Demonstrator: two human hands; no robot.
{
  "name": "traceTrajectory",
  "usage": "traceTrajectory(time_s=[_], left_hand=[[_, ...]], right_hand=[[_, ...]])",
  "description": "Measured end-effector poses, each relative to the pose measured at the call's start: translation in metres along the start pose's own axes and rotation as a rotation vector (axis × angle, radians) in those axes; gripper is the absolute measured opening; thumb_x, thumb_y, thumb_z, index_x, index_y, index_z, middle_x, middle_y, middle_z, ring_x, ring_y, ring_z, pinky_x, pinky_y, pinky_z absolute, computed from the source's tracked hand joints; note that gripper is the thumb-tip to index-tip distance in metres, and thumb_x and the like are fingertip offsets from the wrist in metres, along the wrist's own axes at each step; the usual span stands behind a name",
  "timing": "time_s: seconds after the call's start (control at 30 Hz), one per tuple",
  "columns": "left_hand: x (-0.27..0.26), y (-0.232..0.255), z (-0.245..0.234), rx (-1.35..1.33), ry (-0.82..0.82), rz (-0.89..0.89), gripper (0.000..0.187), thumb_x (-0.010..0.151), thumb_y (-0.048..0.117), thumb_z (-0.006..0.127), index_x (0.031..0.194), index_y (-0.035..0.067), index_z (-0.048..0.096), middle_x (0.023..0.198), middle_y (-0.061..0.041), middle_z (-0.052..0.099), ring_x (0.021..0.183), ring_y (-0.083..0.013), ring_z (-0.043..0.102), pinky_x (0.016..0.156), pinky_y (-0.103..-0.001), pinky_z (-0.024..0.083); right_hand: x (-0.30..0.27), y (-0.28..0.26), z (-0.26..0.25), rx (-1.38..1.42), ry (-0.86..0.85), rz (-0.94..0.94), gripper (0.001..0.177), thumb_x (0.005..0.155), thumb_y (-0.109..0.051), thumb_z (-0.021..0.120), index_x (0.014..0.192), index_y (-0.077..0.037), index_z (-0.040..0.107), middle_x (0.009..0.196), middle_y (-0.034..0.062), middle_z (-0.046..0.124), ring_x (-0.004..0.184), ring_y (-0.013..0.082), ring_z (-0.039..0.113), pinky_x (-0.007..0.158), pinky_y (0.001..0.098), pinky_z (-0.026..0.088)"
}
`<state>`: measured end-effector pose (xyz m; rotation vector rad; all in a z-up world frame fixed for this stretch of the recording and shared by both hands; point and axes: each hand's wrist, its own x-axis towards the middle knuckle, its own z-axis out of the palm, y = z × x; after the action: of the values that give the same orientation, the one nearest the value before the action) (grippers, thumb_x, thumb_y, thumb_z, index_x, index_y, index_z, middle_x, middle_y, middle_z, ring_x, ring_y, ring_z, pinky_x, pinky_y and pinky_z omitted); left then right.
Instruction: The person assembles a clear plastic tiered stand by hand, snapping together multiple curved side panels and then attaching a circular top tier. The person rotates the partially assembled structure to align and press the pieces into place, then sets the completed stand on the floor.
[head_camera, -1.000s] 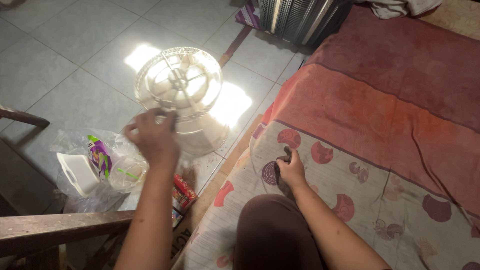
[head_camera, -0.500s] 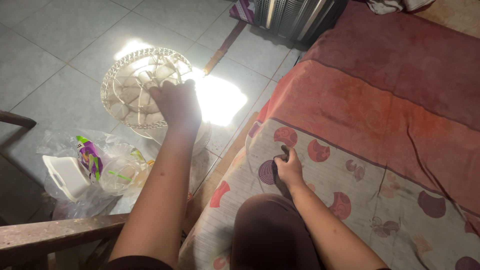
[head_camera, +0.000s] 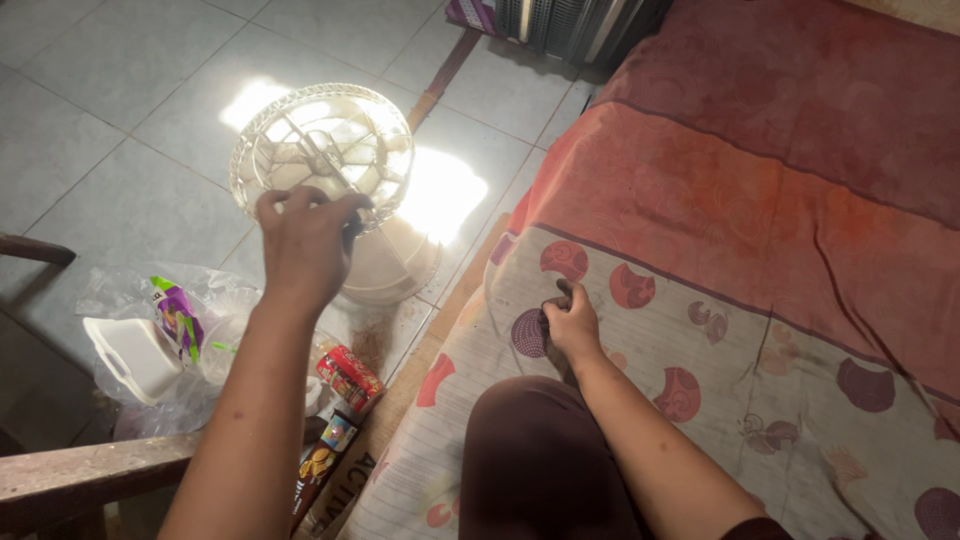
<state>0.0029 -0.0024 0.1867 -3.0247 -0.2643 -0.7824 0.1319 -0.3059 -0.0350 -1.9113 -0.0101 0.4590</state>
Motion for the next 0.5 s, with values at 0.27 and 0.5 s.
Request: traceTrajectory(time_s=[0.27,0.5], left_hand=[[-0.025,-0.028,-0.005,0.127,0.095,-0.076,0.024,0.087,0.010,0.082,0.106,0.024,0.080,0.112,0.007,0.072,0.117,-0.0224,0.060,0.109,-0.049,0.032],[-0.027,-0.041,-0.005,0.147,0.101,-0.116,0.019,0.086,0.010,0.084,0.097,0.025,0.080,0.125,0.008,0.069,0.128,-0.0256,0.054,0.113,-0.052,0.028]], right_hand=[[0.004,0.007,0.002,0.039,-0.001,-0.026,0.050,0.088,-0.007,0.063,0.137,0.000,0.054,0.100,0.0113,0.073,0.085,0.0172,0.072,0.078,0.0305,0.058],[0.009,0.019,0.004,0.108,0.008,-0.045,0.046,0.088,-0.003,0.060,0.134,0.001,0.056,0.092,0.0106,0.073,0.074,0.0154,0.072,0.068,0.0290,0.060]])
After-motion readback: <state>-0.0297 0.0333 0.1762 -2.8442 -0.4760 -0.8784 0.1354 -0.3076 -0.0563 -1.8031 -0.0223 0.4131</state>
